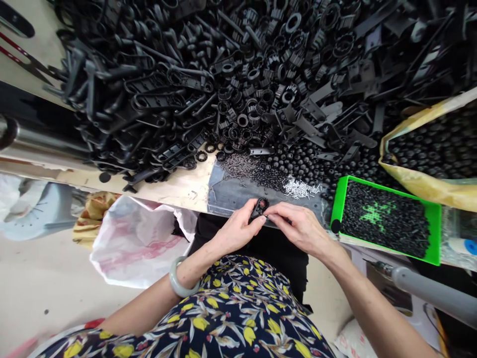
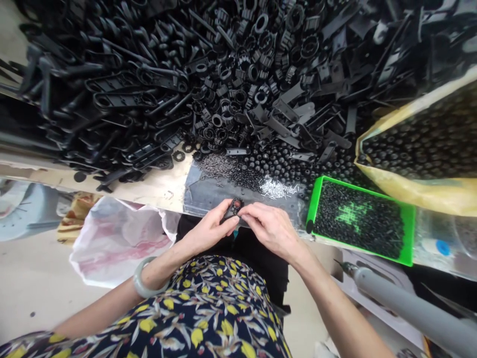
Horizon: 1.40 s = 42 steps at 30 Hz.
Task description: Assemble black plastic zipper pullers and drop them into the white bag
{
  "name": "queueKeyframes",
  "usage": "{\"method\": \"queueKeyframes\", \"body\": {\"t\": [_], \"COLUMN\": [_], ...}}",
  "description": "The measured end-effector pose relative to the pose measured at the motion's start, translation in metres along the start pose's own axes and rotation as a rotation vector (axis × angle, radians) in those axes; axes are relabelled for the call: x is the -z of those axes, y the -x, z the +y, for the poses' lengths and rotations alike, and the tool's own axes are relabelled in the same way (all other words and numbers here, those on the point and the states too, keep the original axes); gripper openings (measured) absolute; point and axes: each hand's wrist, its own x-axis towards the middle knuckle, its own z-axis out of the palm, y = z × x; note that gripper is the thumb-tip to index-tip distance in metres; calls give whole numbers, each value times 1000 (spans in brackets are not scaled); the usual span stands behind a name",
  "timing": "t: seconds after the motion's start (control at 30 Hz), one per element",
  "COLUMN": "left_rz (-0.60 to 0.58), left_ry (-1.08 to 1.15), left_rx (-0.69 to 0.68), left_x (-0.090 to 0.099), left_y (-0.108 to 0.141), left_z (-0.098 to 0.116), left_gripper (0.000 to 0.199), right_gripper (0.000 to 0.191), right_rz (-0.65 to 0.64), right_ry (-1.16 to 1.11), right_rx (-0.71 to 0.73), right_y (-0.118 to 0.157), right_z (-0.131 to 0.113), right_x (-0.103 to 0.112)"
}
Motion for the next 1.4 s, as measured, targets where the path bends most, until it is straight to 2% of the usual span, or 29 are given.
{"method": "queueKeyframes", "body": {"t": [0.23, 0.5, 0.87, 1.4], "left_rz": [38, 81, 90, 79], "left_ry": [-169, -207, -240, -326], "left_rx": [-63, -76, -35, 0], "left_x": [-2, -7, -8, -9], "left_y": [-1, -1, 1, 2], "left_z": [-2, -1, 4, 12], "left_gripper": [26, 25, 20, 17], "right_gripper": [23, 22, 22, 21], "right_rz": [-4, 3, 41, 116], "right_ry": [-13, -42, -53, 20], "right_rx": [-12, -9, -23, -12], "right_y": [0, 1, 3, 0], "right_z": [1, 2, 5, -5], "right_x": [-1, -2, -7, -10]}}
